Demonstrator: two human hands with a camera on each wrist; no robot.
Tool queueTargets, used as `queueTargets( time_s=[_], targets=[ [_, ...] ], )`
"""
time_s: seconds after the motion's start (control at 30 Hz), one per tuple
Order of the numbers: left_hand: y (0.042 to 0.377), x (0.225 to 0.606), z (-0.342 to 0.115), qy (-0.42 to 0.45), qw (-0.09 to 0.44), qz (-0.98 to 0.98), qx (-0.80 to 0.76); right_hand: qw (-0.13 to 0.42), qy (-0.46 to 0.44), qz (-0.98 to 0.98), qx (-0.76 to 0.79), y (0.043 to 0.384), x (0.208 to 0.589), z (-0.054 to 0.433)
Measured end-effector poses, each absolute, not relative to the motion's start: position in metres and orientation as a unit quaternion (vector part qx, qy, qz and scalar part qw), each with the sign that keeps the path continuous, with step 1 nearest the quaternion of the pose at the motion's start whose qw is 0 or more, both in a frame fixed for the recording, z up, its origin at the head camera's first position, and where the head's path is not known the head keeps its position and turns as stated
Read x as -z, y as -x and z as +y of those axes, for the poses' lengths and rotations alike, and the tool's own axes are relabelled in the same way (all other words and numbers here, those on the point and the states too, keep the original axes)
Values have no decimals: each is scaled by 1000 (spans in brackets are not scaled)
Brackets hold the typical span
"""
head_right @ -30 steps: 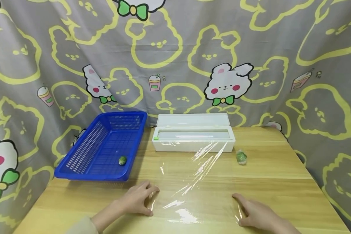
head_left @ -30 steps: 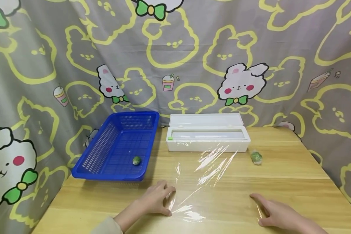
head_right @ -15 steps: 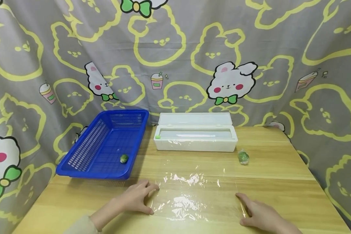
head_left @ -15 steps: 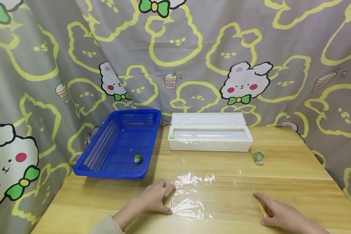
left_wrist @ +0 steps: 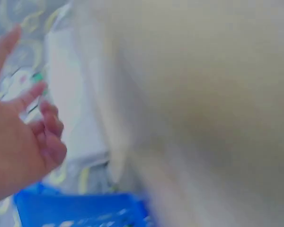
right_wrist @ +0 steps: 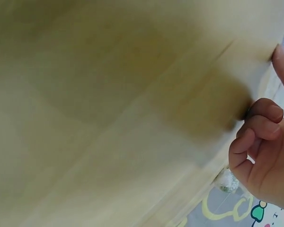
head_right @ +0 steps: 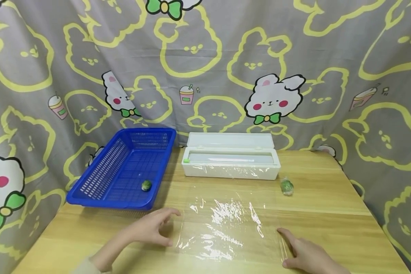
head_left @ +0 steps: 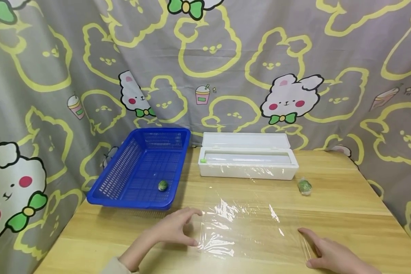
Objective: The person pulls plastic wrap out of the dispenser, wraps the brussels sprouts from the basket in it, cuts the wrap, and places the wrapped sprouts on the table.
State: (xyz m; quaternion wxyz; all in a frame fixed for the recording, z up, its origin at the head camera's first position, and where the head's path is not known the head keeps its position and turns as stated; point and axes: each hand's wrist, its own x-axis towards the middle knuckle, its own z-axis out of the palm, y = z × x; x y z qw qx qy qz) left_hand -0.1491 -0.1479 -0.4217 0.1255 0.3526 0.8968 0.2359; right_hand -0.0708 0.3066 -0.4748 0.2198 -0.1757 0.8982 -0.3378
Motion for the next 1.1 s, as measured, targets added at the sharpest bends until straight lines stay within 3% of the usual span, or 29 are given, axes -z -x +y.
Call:
queueTargets(
  time_s=[0.2, 0.4, 0.77, 1.1],
  targets=[
    [157, 389, -165, -424, 66, 828, -360, 216, 179, 903, 324, 71, 474, 308],
    [168, 369, -184, -409, -4, 844, -347, 197, 188, 913, 303, 72, 475, 309],
    [201, 376, -230, -329, -17, 870, -367, 196, 185, 922, 279, 75, 477, 308],
    [240, 399, -243, -307, 60, 896, -315, 208, 167, 922, 281, 77, 477, 307]
  ],
)
